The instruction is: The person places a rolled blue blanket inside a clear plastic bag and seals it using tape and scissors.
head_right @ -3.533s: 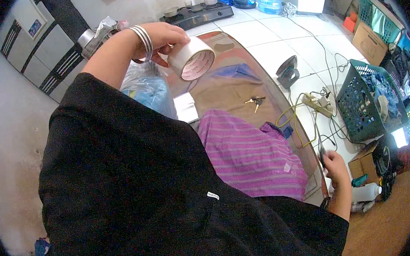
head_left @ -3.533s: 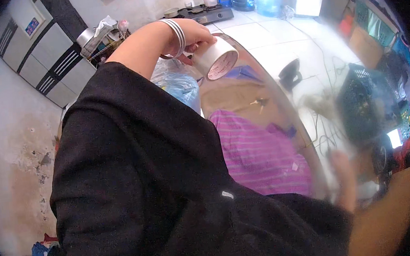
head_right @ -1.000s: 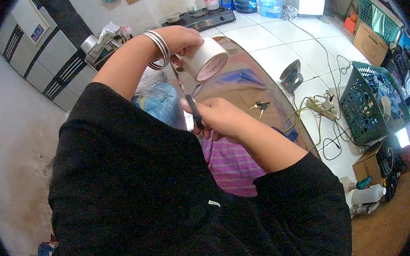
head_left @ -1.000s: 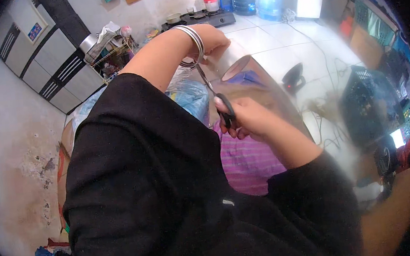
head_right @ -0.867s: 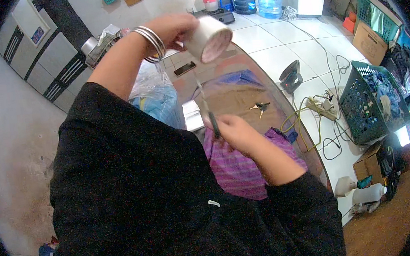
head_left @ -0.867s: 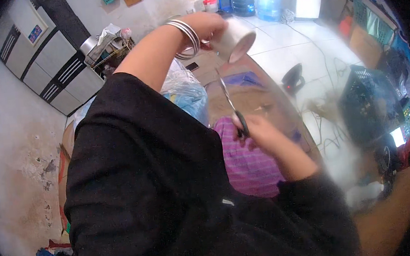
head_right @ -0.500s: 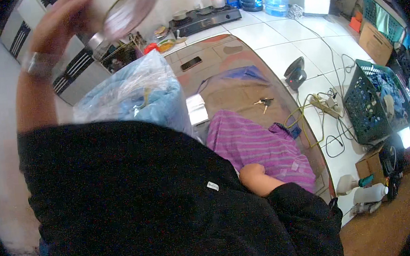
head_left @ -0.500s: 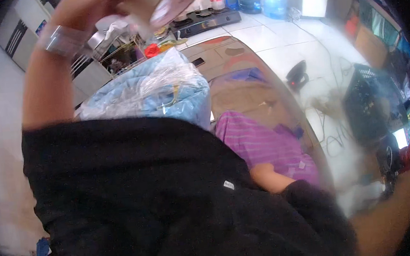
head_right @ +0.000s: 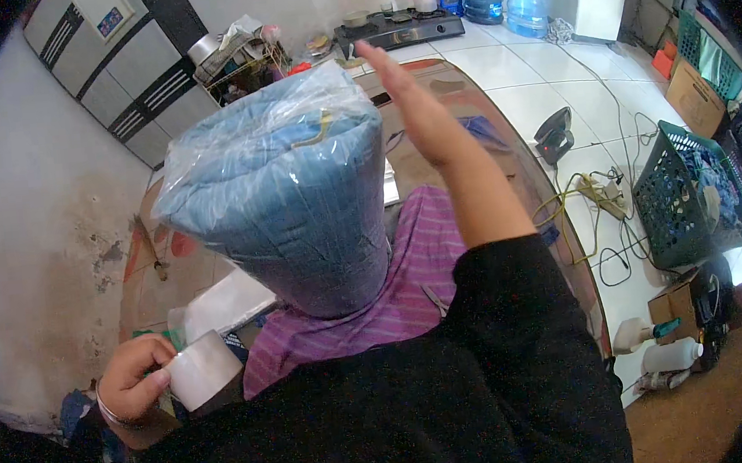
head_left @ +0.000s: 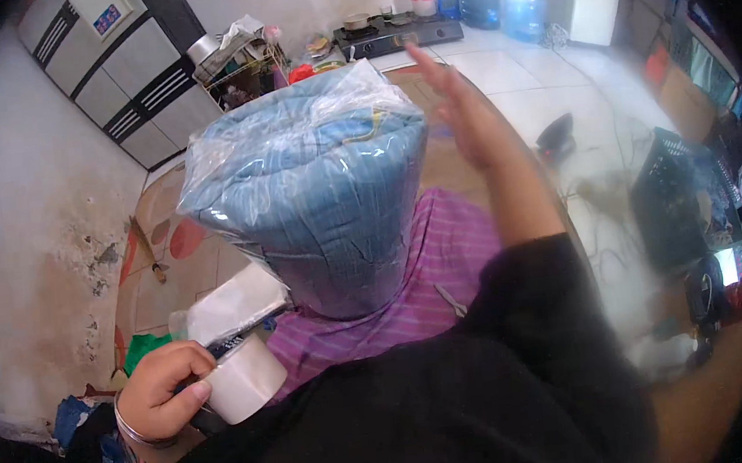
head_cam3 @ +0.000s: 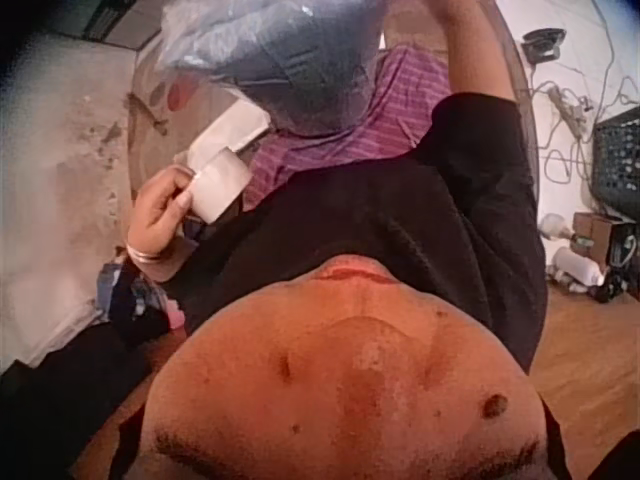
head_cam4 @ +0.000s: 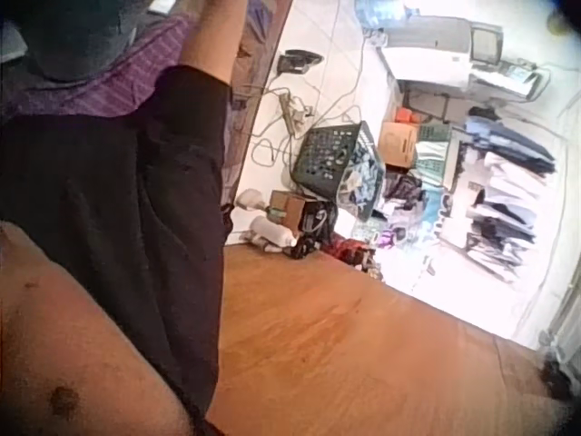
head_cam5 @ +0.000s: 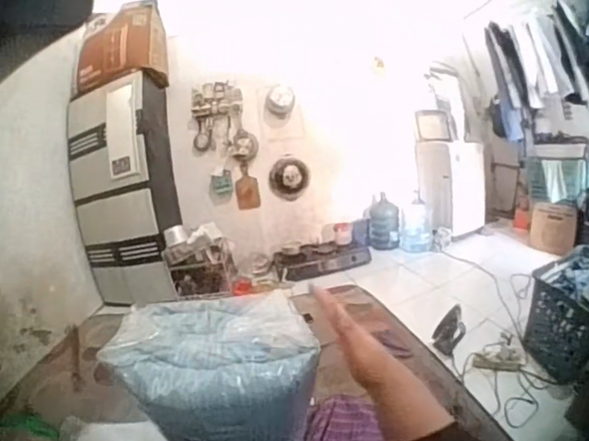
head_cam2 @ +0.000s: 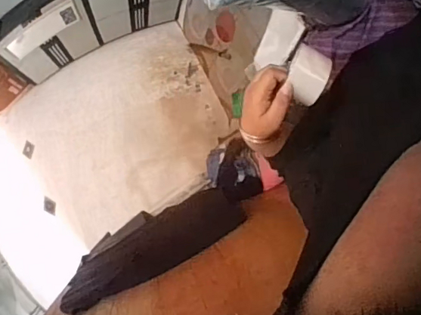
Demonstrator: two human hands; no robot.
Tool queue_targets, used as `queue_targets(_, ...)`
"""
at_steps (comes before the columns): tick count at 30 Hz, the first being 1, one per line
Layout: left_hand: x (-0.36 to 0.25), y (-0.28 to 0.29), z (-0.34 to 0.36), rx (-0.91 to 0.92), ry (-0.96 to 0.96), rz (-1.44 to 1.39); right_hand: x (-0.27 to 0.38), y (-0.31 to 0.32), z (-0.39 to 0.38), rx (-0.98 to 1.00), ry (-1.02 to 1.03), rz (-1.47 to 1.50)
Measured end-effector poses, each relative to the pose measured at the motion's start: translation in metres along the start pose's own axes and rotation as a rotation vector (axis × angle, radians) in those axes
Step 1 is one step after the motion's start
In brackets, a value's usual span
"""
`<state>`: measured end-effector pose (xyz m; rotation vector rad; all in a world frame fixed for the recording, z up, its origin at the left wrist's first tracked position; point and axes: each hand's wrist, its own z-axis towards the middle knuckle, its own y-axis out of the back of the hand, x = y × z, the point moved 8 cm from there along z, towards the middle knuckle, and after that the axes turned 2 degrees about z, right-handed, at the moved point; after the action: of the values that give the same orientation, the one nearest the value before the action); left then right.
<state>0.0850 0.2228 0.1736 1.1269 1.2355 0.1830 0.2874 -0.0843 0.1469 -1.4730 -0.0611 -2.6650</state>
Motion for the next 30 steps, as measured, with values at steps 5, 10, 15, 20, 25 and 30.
queue_targets(5, 0.019, -0.002, -0.045, -0.230, 0.001, -0.177, -0.107, -0.024, -0.004, 0.093, -0.286, 0.330)
queue_targets(10, 0.048, -0.001, -0.052, -0.320, -0.036, -0.227, -0.115, -0.006, -0.022, -0.070, -0.430, 0.291)
queue_targets(15, 0.039, -0.004, -0.039, -0.267, -0.061, -0.231, -0.080, -0.018, -0.005, 0.002, -0.271, 0.221)
queue_targets(20, 0.017, -0.020, 0.002, -0.106, -0.210, -0.214, -0.046, 0.022, -0.028, -0.221, -0.055, -0.416)
queue_targets(25, -0.016, -0.041, 0.036, 0.048, -0.467, -0.288, 0.054, -0.036, -0.089, 0.150, 0.157, 0.096)
queue_targets(30, -0.028, -0.052, 0.063, -0.035, -0.528, -0.431, 0.091, -0.126, -0.155, 0.725, 0.374, -0.185)
